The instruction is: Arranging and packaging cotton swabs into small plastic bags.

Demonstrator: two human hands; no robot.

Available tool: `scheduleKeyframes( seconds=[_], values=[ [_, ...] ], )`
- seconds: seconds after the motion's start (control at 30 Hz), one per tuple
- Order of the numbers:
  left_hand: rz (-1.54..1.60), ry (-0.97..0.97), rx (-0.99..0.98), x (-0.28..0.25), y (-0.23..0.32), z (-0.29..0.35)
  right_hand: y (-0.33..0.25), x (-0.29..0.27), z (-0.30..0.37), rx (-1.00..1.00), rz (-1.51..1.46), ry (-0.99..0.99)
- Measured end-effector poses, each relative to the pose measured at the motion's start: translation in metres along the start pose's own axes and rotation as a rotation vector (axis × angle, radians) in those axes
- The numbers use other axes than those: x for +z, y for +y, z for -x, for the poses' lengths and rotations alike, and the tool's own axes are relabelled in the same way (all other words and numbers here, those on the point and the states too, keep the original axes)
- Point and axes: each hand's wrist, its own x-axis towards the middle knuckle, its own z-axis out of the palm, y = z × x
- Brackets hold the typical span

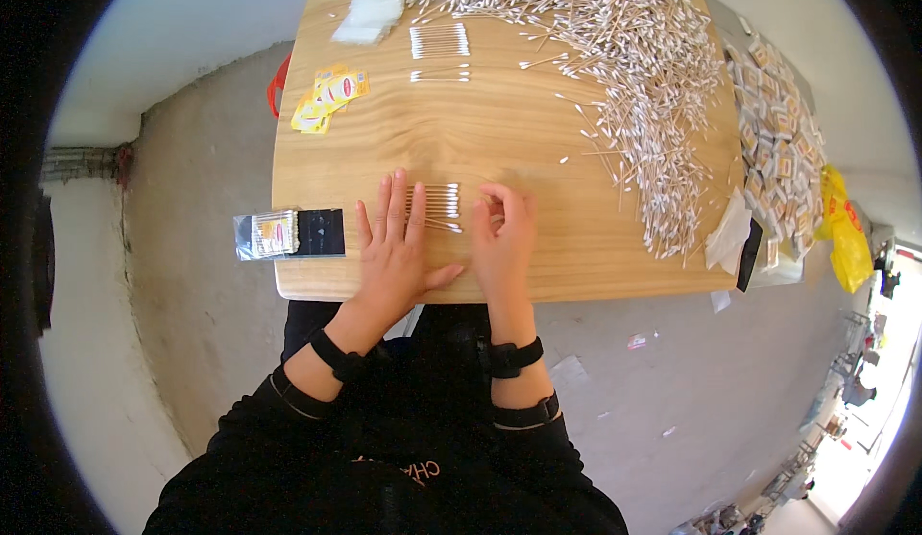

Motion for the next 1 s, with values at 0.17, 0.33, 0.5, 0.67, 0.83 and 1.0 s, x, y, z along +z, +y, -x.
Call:
scheduleKeyframes(
  seconds=[0.17, 0.33, 0.5, 0.67, 0.83, 1.0],
  values=[
    [0.023, -0.035, 0.013, 0.001, -0.010, 0.001, -0.002, -0.008, 0.007, -0.126, 0.071, -0.227],
    [0.037, -0.015, 0.008, 0.004, -0.012, -0.002, -0.012, -0.007, 0.001, -0.130, 0.201, -0.284],
    [0.031, -0.021, 0.012, 0.004, -0.011, -0.002, -0.009, -0.006, -0.002, -0.130, 0.232, -0.289],
    [0.021, -0.020, 0.018, 0.004, -0.012, -0.001, -0.009, -0.003, -0.006, -0.124, 0.266, -0.285],
    [0.027, -0.042, 0.018, 0.003, -0.012, 0.000, -0.005, -0.001, -0.006, -0.118, 0.235, -0.288],
    [0.111, -0.108, 0.069, -0.008, -0.016, 0.001, 0.013, 0.005, -0.004, 0.166, -0.146, -0.012]
  ],
)
